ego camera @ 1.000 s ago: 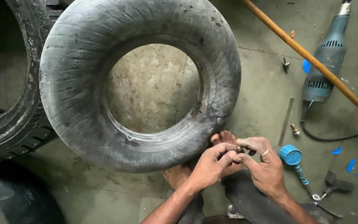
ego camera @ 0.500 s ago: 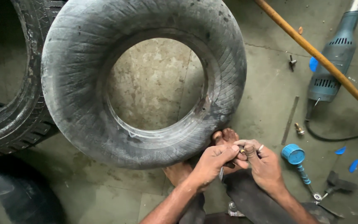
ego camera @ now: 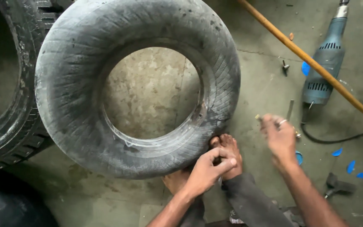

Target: Inspecting and repairing punctures in motorcycle or small vehicle inner tubes using tools and a grinder.

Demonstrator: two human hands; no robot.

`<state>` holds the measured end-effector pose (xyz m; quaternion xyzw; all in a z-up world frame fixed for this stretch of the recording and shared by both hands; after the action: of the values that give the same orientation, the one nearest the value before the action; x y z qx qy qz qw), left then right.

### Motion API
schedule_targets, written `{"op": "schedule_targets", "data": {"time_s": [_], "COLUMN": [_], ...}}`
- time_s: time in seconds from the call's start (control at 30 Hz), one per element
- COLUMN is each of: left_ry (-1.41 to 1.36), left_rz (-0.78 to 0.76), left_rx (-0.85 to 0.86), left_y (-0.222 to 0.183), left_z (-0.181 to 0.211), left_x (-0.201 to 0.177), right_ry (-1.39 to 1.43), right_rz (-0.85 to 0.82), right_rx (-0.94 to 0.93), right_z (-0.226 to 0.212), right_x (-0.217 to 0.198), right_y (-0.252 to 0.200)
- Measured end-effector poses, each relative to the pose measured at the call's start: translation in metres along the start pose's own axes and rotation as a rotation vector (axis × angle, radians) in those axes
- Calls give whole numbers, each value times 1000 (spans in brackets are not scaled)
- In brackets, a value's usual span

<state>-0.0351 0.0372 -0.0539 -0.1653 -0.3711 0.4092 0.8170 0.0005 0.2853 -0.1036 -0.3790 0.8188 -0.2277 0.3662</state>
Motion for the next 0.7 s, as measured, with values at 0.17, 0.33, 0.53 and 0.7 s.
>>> {"op": "schedule_targets", "data": {"time_s": [0.17,0.33,0.53,0.7], "left_ry": [345,576,392,71], "left_rz": [354,1054,1306,1187], "left_rx": [296,653,808,481], "left_y": [-36,-130,-180,-147], "left_z": [96,192,183,121], "left_x": [-44,-139,-223,-243], "right_ry": [112,-74,-64,-430], "right_rz": [123,46,-173,-325], "right_rx": [-142,-328,-399,-586], "right_z": [-23,-64,-157,-205], "right_x": [-28,-11,67,128], "right_y": [21,23,43,48]}}
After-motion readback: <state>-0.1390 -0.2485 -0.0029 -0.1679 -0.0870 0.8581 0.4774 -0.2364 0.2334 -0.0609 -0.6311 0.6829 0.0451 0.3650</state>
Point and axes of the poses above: each hand's wrist, its own y-axis towards the middle knuckle, its own x-axis out of the palm, z = x × y, the point moved 8 cm from there along y, towards the middle knuckle, and after that the axes turned 6 degrees about x, right-handed, at the moved point
